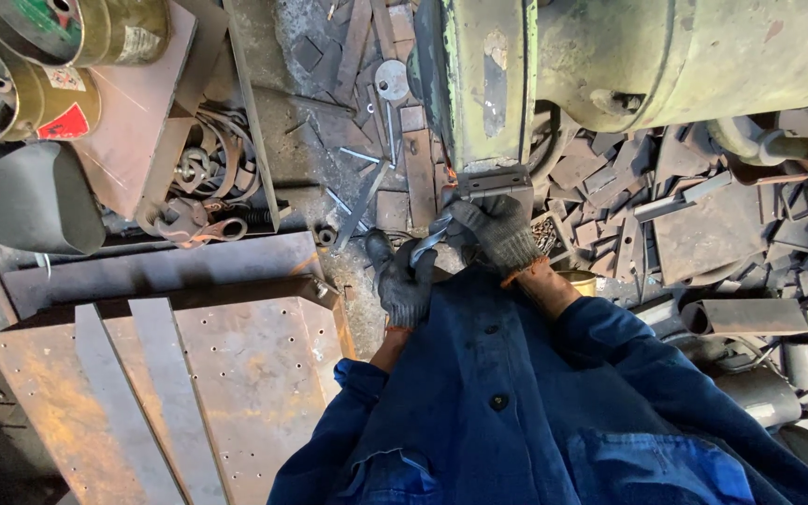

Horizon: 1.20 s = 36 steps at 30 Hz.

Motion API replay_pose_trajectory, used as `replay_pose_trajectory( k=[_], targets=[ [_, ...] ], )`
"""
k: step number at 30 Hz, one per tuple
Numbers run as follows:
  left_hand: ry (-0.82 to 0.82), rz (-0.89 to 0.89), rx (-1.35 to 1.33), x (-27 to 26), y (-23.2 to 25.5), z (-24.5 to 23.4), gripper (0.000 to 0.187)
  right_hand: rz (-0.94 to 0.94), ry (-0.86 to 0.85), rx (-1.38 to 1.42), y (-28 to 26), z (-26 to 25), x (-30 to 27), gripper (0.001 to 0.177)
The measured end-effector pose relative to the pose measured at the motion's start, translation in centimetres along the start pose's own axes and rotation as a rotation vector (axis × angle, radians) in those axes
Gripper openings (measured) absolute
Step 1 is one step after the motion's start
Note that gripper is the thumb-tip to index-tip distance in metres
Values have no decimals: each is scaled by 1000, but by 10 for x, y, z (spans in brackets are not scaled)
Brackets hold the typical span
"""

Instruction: The recorder inspects a large drill bit and uses a bench grinder to sharpen or clean a metal part in a workshop.

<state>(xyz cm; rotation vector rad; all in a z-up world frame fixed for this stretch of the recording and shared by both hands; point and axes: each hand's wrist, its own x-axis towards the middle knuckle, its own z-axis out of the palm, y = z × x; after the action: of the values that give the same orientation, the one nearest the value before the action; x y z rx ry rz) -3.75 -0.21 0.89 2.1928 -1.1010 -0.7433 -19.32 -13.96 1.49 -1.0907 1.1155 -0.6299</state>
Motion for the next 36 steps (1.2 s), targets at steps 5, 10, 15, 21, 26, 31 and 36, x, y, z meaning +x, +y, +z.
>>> replay_pose_trajectory(
  k=[5, 10, 15, 21, 26, 31, 36],
  targets=[
    [14, 2, -19, -1, -2, 4, 41, 228, -27, 141, 4, 1, 0, 16],
    [52, -32, 96, -9, -19, 16, 48, 223, -16, 276, 3, 6, 2, 13],
    [16, -98, 118, -12, -17, 14, 45, 327, 7, 587, 0, 12, 4, 7],
    [5, -130, 150, -17, -26, 22, 46, 299, 81, 298, -28, 14, -5, 9],
    [46, -116, 138, -15, -22, 22, 51, 293, 51, 384, -34, 13, -6, 14],
    [45, -57, 119, -8, 2, 5, 44, 332, 46, 359, -32, 12, -8, 12],
    [52, -5, 48, -6, 9, -2, 38, 357, 43, 394, -39, 12, -7, 16]
  ],
)
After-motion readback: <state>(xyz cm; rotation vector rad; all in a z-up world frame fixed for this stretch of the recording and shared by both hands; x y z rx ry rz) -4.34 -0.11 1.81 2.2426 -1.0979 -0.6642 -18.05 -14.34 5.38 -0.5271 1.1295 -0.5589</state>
